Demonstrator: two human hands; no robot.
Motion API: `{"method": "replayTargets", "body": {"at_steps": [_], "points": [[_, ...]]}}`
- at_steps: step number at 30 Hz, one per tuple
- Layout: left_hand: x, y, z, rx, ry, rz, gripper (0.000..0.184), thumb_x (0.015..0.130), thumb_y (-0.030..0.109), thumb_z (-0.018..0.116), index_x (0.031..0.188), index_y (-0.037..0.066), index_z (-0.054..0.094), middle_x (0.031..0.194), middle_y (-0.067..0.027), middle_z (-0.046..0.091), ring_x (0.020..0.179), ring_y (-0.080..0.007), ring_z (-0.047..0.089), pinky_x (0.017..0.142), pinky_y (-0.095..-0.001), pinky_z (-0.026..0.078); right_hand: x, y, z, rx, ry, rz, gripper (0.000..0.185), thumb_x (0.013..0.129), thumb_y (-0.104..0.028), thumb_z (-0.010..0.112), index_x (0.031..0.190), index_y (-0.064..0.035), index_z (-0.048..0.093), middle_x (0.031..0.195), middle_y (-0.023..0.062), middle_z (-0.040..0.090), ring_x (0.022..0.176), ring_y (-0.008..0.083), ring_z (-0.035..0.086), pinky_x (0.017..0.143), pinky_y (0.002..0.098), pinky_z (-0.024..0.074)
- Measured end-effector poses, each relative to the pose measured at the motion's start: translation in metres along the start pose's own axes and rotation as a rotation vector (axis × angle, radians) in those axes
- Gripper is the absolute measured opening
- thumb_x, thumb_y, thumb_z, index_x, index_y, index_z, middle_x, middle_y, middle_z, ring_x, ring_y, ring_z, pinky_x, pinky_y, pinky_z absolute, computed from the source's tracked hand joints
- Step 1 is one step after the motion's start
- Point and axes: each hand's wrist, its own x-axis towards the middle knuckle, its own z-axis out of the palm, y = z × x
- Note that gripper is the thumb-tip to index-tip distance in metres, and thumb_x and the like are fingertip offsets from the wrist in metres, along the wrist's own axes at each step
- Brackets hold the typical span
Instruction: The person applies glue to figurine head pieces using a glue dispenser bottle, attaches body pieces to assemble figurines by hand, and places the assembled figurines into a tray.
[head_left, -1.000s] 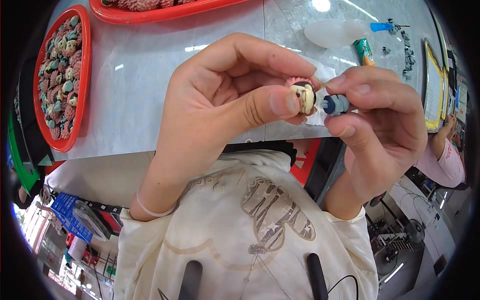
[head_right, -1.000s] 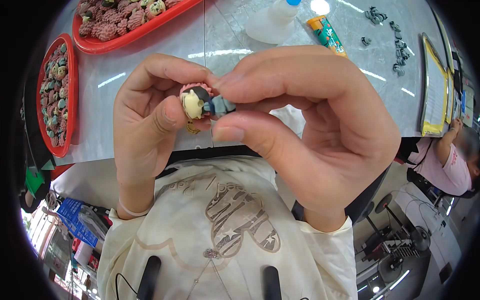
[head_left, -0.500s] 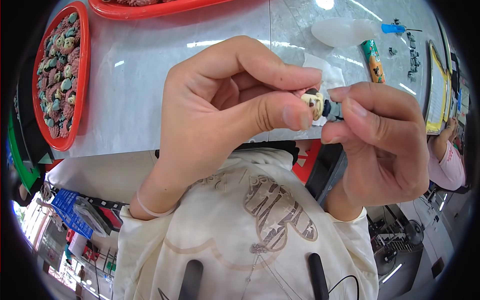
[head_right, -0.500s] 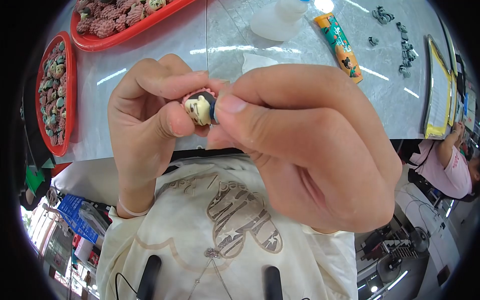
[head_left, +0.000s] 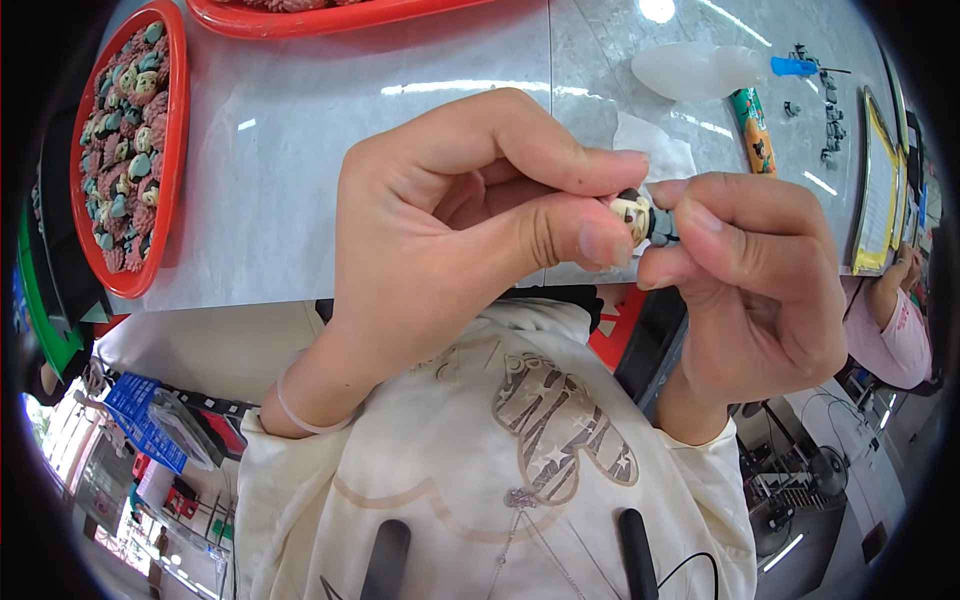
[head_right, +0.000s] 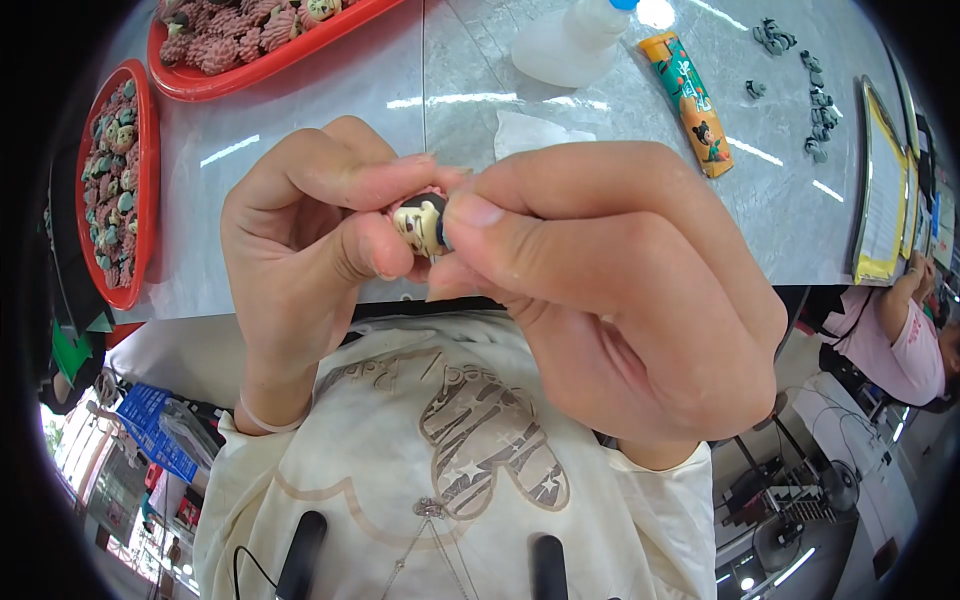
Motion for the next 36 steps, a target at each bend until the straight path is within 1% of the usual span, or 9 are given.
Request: {"method": "replayTargets", "body": {"at_steps": [7,9,13,17,20,24,27,32,36], "points": [[0.002,0.005,0.004,-0.042,0.053,-0.018,0.024,0.067,0.004,0.063,0.087,-0.004,0.053,0.079,-0.0109,0.054,0.072,-0.0151,0.055,0.06,-0.0215,0.046,0.004,0.0,0.003,0.011,0.037,-0.006,0.015,0.065,0.0,0.063,0.075,0.004,0.053,0.072,0.0163,0.053,0.062,0.0191,0.054,0.052,0.0219,0.0436],[0.003,0.012,0.004,-0.321,-0.088,-0.224,0.025,0.068,0.001,0.061,0.091,-0.004,0.051,0.085,-0.0111,0.054,0.075,-0.014,0.054,0.063,-0.0223,0.044,0.008,-0.006,0.003,-0.272,-0.08,-0.078,0.019,0.071,-0.014,0.061,0.078,0.0017,0.055,0.078,0.0152,0.052,0.069,0.0192,0.051,0.057,0.0237,0.0397],[-0.001,0.023,-0.006,-0.193,-0.048,-0.102,0.029,0.067,0.0,0.062,0.093,-0.004,0.049,0.09,-0.0121,0.053,0.078,-0.0147,0.053,0.068,-0.0239,0.043,0.006,-0.011,0.006,-0.287,0.007,-0.072,0.022,0.074,-0.026,0.057,0.076,-0.0042,0.058,0.08,0.0108,0.051,0.07,0.0173,0.047,0.058,0.0253,0.0378],[-0.001,0.07,-0.054,0.665,0.105,0.464,0.026,0.069,-0.001,0.051,0.094,-0.005,0.048,0.095,-0.0179,0.053,0.076,-0.0171,0.05,0.068,-0.0249,0.041,-0.002,-0.003,-0.012,-0.257,0.099,-0.093,0.035,0.08,-0.034,0.045,0.085,-0.0007,0.055,0.086,0.013,0.047,0.075,0.0199,0.045,0.063,0.0275,0.0353],[-0.007,0.11,-0.066,1.321,0.665,0.338,0.026,0.071,-0.002,0.049,0.096,0.004,0.054,0.091,-0.0059,0.054,0.078,-0.0091,0.051,0.066,-0.0202,0.041,-0.005,0.005,-0.026,-0.223,0.132,-0.06,0.036,0.083,-0.031,0.041,0.089,0.0021,0.052,0.088,0.0143,0.046,0.076,0.0198,0.042,0.063,0.0278,0.0322],[0.018,0.109,-0.077,1.523,0.461,0.555,0.018,0.073,0.006,0.049,0.09,0.004,0.055,0.089,-0.0073,0.055,0.076,-0.0168,0.053,0.066,-0.0252,0.042,-0.002,0.006,-0.022,-0.194,0.223,0.006,0.032,0.08,-0.029,0.047,0.082,0.0023,0.053,0.077,0.0133,0.049,0.07,0.02,0.047,0.062,0.0267,0.0363],[0.039,0.091,-0.062,1.886,0.35,0.44,0.015,0.072,0.01,0.053,0.085,0.004,0.054,0.082,-0.0092,0.054,0.074,-0.0238,0.052,0.068,-0.029,0.04,-0.003,0.005,-0.026,-0.18,0.176,0.029,0.028,0.08,-0.024,0.047,0.084,0.0034,0.053,0.076,0.0119,0.049,0.07,0.0181,0.044,0.061,0.0254,0.0337],[0.049,0.09,-0.06,1.812,0.32,0.339,0.013,0.07,0.008,0.054,0.081,0.002,0.052,0.077,-0.0098,0.053,0.067,-0.0246,0.05,0.063,-0.0288,0.04,-0.008,0.011,-0.041,-0.156,0.197,0.076,0.024,0.081,-0.019,0.045,0.086,0.0042,0.052,0.076,0.01,0.049,0.071,0.0159,0.041,0.059,0.0241,0.0311],[0.036,0.088,-0.052,1.277,0.281,0.443,0.011,0.073,0.007,0.054,0.079,-0.001,0.052,0.08,-0.0076,0.055,0.067,-0.0157,0.052,0.062,-0.0243,0.041,0.003,0.014,-0.035,-0.114,0.332,0.191,0.019,0.078,-0.012,0.048,0.088,0.0042,0.052,0.08,0.0107,0.052,0.075,0.0158,0.045,0.066,0.0243,0.035]]}}
